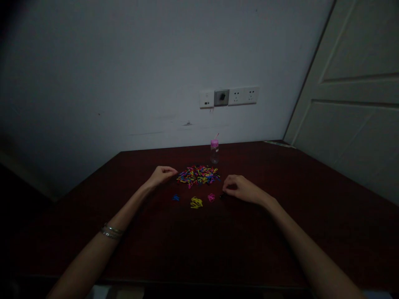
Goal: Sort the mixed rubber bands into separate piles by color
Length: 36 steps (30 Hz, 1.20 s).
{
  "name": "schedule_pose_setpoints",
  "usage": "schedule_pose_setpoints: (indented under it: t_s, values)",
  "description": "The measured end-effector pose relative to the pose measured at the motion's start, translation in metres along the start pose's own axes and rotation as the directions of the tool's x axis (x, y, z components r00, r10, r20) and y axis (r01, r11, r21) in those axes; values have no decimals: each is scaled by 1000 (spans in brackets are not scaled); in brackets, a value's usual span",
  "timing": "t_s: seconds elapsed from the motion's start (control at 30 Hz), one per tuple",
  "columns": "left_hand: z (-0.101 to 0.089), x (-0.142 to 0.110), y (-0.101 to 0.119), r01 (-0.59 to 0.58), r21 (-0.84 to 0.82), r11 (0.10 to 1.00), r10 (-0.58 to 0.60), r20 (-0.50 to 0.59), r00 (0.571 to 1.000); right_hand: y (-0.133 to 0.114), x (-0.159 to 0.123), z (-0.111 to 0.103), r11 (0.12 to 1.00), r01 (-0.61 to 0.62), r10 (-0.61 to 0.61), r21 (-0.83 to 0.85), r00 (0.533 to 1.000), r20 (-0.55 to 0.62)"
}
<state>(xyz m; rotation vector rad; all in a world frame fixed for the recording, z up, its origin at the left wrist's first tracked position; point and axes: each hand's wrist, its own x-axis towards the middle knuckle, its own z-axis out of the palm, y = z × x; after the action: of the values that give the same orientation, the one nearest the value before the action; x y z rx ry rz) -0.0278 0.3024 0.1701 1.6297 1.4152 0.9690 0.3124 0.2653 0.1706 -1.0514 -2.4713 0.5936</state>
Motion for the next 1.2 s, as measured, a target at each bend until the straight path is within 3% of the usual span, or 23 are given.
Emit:
schedule_pose_setpoints:
  t_s: [0.2,0.37,0.67,0.87,1.07,1.2]
  values:
    - [-13,4,-16,-191,342,920,109,245,963,3,1,2,999,-24,26,21,998,-50]
    - [-11,5,-21,-217,423,880,108,268,957,4,2,3,999,-35,37,35,998,-45]
    - [-9,6,-24,-249,423,871,140,272,952,2,1,3,997,-62,64,34,997,-48]
    - [-8,6,-25,-208,391,897,102,276,956,1,1,4,997,-60,62,38,996,-67]
    - [-4,-1,-8,-180,193,965,101,357,929,-2,2,4,999,-40,43,35,995,-86]
    - [17,-12,12,-198,55,979,167,350,922,-10,4,7,1000,1,1,22,992,-126]
